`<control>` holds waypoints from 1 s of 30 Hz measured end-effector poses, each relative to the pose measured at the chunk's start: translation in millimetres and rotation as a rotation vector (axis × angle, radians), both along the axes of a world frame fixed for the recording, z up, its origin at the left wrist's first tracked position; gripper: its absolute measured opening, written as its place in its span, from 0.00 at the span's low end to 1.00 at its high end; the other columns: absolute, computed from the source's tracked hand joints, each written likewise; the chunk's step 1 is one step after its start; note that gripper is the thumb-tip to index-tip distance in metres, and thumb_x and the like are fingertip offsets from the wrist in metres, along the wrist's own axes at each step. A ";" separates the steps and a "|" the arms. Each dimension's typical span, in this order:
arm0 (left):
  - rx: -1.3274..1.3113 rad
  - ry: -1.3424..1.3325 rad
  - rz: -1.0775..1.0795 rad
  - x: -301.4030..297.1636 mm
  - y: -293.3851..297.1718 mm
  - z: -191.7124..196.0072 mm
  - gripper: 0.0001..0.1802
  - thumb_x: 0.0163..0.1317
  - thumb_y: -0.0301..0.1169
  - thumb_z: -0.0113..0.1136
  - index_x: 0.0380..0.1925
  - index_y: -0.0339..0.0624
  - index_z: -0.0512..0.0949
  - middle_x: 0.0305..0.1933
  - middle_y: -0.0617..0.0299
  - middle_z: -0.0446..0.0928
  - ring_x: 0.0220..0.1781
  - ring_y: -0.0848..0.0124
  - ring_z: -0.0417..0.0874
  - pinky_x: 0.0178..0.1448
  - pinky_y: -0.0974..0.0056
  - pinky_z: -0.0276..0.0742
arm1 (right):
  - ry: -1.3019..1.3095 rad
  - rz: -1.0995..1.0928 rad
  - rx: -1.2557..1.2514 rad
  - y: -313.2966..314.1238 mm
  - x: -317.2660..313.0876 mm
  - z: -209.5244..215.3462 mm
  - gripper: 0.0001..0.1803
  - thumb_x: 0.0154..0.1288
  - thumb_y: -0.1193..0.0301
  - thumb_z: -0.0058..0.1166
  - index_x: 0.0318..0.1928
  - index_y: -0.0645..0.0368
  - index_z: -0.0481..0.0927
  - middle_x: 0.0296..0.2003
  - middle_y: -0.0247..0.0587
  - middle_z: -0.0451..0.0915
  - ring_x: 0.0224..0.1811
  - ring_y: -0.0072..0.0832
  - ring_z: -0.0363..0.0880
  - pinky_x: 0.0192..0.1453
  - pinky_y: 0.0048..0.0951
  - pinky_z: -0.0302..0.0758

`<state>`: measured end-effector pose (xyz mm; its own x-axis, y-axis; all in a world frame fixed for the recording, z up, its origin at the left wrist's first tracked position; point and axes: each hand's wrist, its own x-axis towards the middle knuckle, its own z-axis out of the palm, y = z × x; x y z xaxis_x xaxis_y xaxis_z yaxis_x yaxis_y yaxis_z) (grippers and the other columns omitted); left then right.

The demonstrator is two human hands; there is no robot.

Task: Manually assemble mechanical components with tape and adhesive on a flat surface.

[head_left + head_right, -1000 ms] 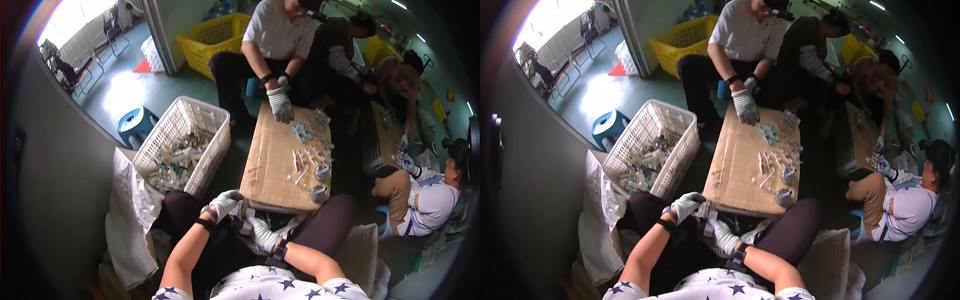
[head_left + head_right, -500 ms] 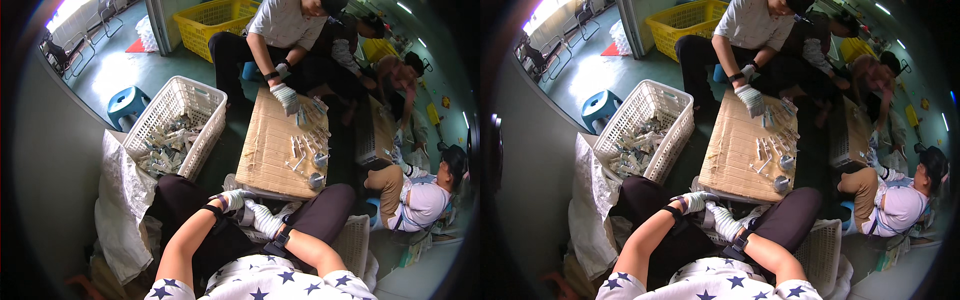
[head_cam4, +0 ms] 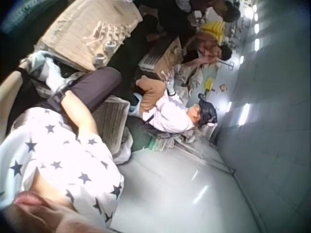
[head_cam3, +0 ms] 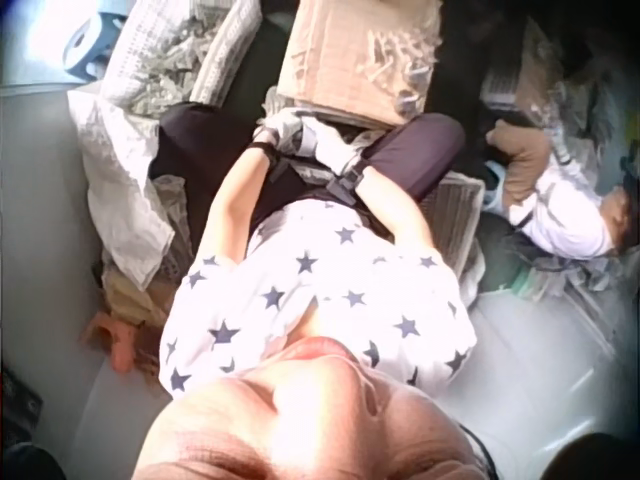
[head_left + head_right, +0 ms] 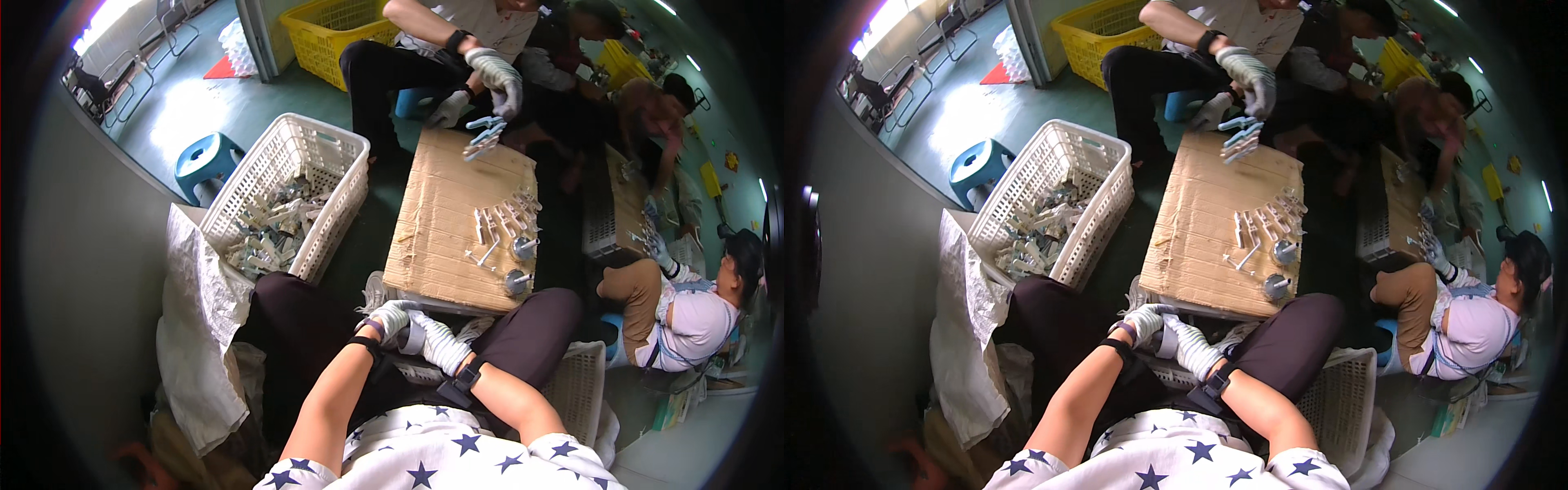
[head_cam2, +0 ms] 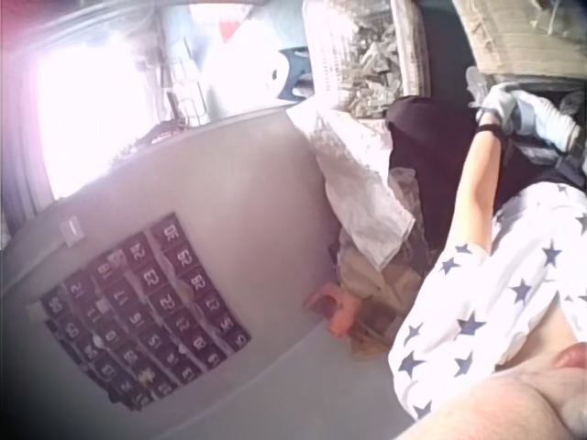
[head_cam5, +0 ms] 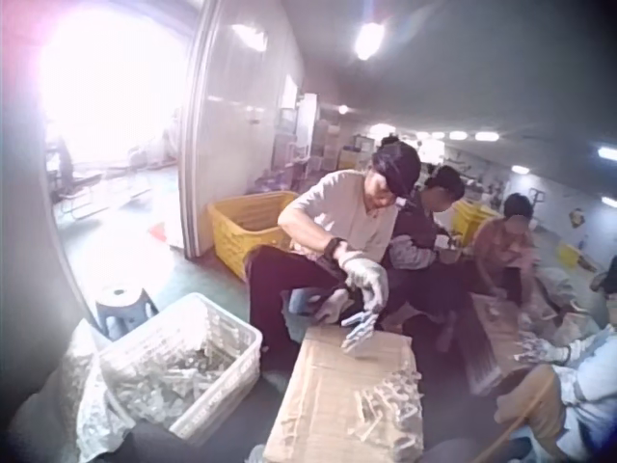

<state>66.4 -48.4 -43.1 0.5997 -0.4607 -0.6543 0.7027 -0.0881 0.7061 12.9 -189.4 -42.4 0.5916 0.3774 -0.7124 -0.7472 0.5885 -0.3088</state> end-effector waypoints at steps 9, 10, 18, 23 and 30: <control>-0.138 0.169 0.109 -13.7 -5.4 9.5 0.23 0.56 0.09 0.44 0.48 0.39 0.78 0.40 0.59 0.81 0.40 0.67 0.82 0.46 0.61 0.80 | -0.559 0.165 -0.975 -52.7 39.4 29.3 0.36 0.57 0.71 0.63 0.62 0.66 0.60 0.60 0.51 0.67 0.59 0.40 0.68 0.65 0.35 0.65; -0.116 0.152 0.106 -14.8 -5.9 10.4 0.24 0.55 0.09 0.43 0.48 0.39 0.78 0.38 0.59 0.81 0.38 0.67 0.82 0.44 0.61 0.81 | -0.820 0.044 -1.122 -63.6 70.2 42.1 0.39 0.54 0.72 0.65 0.63 0.64 0.59 0.62 0.53 0.64 0.63 0.42 0.64 0.67 0.36 0.62; -0.153 0.203 0.117 -16.2 -2.7 -1.2 0.19 0.59 0.14 0.49 0.48 0.41 0.78 0.40 0.60 0.81 0.40 0.68 0.83 0.45 0.60 0.82 | -1.190 0.630 -1.602 -93.3 267.7 92.2 0.33 0.43 0.70 0.71 0.53 0.59 0.75 0.45 0.50 0.80 0.51 0.42 0.77 0.57 0.33 0.72; -0.193 0.199 0.127 -9.9 1.2 -2.6 0.25 0.55 0.10 0.40 0.50 0.41 0.75 0.41 0.54 0.81 0.40 0.59 0.83 0.45 0.50 0.83 | -0.908 0.423 -0.937 -76.1 232.8 63.0 0.07 0.60 0.74 0.61 0.39 0.59 0.80 0.29 0.27 0.79 0.32 0.18 0.73 0.37 0.21 0.73; -0.117 0.328 0.147 -1.6 -5.4 5.5 0.21 0.59 0.13 0.42 0.47 0.43 0.77 0.41 0.58 0.81 0.39 0.63 0.83 0.43 0.56 0.83 | -0.733 -0.099 -0.731 -31.5 182.9 64.3 0.07 0.67 0.70 0.54 0.42 0.58 0.77 0.30 0.30 0.79 0.22 0.14 0.71 0.27 0.17 0.69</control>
<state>64.8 -53.8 -37.6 0.4323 -0.4686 -0.7704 0.8922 0.0983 0.4408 195.8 -220.9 21.9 0.9766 -0.0761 -0.2012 -0.1910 0.1238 -0.9738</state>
